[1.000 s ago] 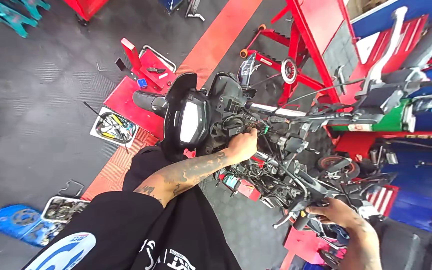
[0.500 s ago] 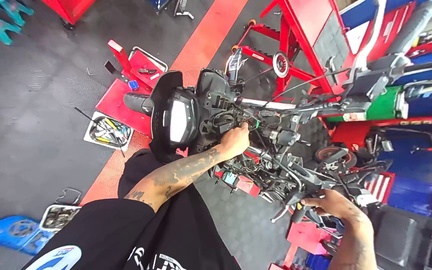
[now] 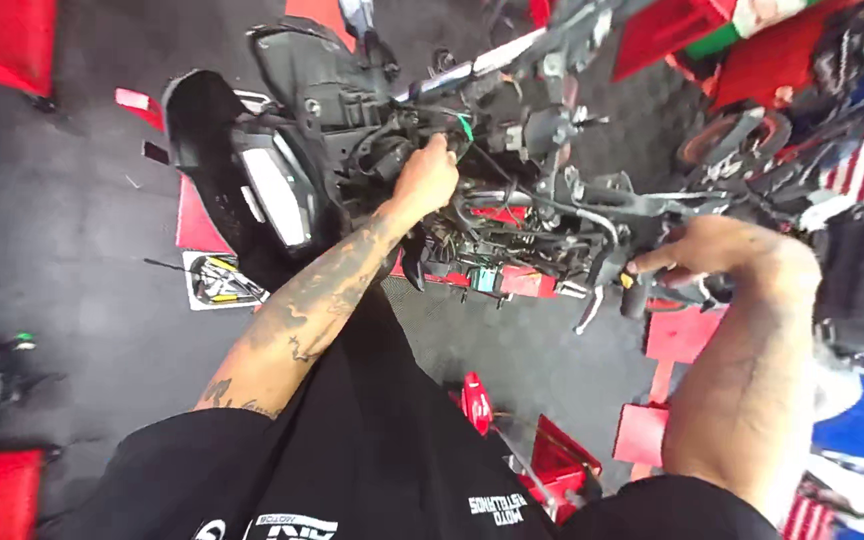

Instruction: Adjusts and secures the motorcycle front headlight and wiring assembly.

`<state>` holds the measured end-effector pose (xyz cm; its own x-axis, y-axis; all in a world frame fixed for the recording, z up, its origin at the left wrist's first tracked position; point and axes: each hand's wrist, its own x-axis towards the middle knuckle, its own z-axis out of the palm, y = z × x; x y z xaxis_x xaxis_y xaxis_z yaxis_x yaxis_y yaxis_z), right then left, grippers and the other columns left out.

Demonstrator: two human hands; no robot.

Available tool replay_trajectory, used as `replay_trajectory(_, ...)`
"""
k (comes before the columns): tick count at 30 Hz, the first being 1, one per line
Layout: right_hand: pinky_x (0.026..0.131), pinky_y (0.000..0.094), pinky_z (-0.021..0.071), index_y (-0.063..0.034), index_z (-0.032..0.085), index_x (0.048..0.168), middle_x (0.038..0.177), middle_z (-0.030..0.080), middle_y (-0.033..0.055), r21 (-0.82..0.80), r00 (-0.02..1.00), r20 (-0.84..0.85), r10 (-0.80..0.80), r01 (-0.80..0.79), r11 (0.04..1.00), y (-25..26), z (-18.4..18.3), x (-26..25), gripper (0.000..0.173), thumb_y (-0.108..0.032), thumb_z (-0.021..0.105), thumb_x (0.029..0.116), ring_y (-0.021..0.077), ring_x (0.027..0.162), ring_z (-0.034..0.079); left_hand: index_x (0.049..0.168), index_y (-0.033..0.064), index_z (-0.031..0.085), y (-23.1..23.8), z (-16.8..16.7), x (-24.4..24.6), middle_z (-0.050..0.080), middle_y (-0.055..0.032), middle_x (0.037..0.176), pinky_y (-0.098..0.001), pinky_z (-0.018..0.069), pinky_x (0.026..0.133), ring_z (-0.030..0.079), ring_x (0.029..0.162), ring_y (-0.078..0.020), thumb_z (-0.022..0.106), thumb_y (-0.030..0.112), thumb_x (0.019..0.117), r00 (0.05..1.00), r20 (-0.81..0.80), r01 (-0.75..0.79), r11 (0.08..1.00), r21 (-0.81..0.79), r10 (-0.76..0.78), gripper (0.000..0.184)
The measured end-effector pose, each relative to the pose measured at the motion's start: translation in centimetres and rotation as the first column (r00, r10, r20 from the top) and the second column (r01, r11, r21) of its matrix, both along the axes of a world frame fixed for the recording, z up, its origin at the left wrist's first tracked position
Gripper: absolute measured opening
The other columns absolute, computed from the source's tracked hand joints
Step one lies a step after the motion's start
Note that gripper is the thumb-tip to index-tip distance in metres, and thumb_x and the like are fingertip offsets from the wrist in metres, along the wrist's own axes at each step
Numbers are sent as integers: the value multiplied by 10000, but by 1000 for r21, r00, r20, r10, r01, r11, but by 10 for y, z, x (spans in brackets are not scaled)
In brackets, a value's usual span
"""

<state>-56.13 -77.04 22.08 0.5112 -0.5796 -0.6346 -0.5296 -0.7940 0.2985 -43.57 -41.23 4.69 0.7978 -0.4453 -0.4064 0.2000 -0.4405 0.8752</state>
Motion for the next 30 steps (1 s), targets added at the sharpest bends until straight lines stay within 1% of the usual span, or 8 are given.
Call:
replay_trajectory(3, 750, 646, 557, 85, 692, 924, 843, 711, 254, -44, 1000, 4, 11, -10, 999, 8, -1, -1, 517, -407, 834, 852, 403, 739, 701, 1383, 12, 479, 1, 1, -1, 697, -176, 1098, -437, 648, 730, 752, 810, -246, 359, 300, 1127, 1000, -6, 20, 1000, 8, -19, 403)
replay_trajectory(6, 710, 629, 560, 71, 690, 891, 825, 701, 252, -70, 999, 33, -13, 16, 997, 14, 2, 0, 507, -413, 833, 842, 396, 712, 691, 1344, 2, 506, -2, -1, -1, 704, -161, 1092, -413, 649, 714, 750, 785, -221, 350, 292, 1127, 1000, 16, 5, 1000, 0, -5, 394)
replay_trajectory(10, 728, 595, 578, 81, 684, 955, 866, 704, 257, -23, 996, 65, -68, 70, 997, 14, -1, 0, 459, -351, 818, 874, 385, 733, 700, 1336, 3, 511, 0, -2, -2, 698, -157, 1091, -401, 648, 702, 746, 771, -211, 351, 280, 1128, 1000, 20, 0, 1000, -2, 0, 381)
replay_trajectory(15, 749, 603, 580, 95, 673, 1015, 894, 706, 270, 16, 997, 51, -65, 64, 998, 9, -1, 1, 467, -335, 807, 892, 398, 752, 704, 1342, 18, 505, 1, -1, -2, 700, -152, 1192, -390, 643, 702, 751, 792, -208, 342, 263, 1129, 1000, 17, 6, 1000, -12, -6, 364)
replay_trajectory(19, 760, 580, 583, 92, 666, 1040, 903, 706, 262, 15, 992, 35, -124, 124, 992, 7, -3, 1, 439, -317, 772, 925, 375, 765, 707, 1337, 25, 491, 1, 0, -2, 696, -151, 1079, -395, 639, 692, 743, 777, -216, 348, 278, 1131, 1000, 18, 21, 1000, 14, -21, 356)
replay_trajectory(23, 747, 550, 604, 87, 653, 1063, 890, 706, 249, 32, 980, 46, -194, 193, 981, 1, -7, 2, 443, -310, 780, 915, 353, 748, 716, 1314, 30, 493, 0, -2, -2, 697, -145, 1042, -392, 639, 678, 741, 758, -212, 359, 283, 1129, 1000, 24, 15, 1000, 15, -16, 341)
replay_trajectory(26, 732, 521, 596, 69, 663, 1067, 877, 717, 222, 17, 987, 22, -161, 161, 987, 16, 1, 3, 441, -347, 740, 944, 328, 731, 711, 1309, 33, 496, 0, -2, -3, 696, -144, 1032, -387, 637, 687, 741, 763, -207, 362, 287, 1129, 1000, 27, 15, 1000, 13, -16, 339)
replay_trajectory(30, 717, 515, 598, 67, 662, 1055, 862, 713, 219, 28, 990, -7, -140, 140, 990, 14, 2, 5, 448, -360, 740, 942, 325, 714, 706, 1297, 30, 506, 0, -2, -3, 701, -142, 1035, -391, 636, 698, 744, 776, -210, 357, 293, 1129, 999, 40, 21, 999, 25, -22, 346)
